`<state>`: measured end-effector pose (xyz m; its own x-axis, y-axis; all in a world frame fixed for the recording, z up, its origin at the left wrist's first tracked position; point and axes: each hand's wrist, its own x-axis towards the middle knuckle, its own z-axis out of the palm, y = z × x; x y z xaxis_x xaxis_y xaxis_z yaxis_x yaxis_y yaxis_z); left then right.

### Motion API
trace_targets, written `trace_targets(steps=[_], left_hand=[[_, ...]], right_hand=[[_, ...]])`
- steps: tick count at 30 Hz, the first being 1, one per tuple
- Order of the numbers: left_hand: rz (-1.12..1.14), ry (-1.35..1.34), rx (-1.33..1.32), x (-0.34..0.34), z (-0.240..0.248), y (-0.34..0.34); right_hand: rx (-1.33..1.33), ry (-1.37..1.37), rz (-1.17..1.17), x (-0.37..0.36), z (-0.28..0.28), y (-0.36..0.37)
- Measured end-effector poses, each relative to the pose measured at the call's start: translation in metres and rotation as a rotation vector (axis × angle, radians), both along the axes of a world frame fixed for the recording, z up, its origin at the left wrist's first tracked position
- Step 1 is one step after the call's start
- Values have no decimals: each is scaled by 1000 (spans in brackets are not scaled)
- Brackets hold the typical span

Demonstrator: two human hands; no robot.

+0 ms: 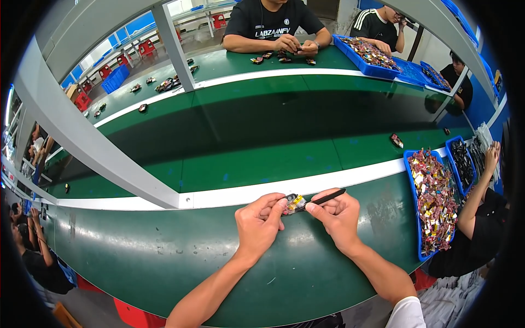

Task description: Assembling small components on a factory production line using tweezers.

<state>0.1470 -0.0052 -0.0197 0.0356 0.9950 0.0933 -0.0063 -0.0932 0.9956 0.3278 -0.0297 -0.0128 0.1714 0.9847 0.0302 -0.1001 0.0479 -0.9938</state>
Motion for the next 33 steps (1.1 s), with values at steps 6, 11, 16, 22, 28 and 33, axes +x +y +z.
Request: trace_targets(steps=[6, 11, 16, 22, 28, 33], left_hand=[[-17, 21, 46, 0, 0, -1], [-42, 7, 87, 0, -2, 1], [-46, -26, 72, -1, -6, 3], [-44, -8, 65, -1, -4, 1], [-125, -77, -26, -7, -7, 4], [-225, -149, -81, -11, -8, 5]], right_hand=[[-61, 74, 27, 1, 8, 1], [-76, 106, 46, 4, 11, 2], [-69, 109, 82, 5, 8, 4], [-9, 105, 86, 5, 2, 4], [28, 122, 62, 1, 3, 3], [157, 25, 50, 1, -2, -2]])
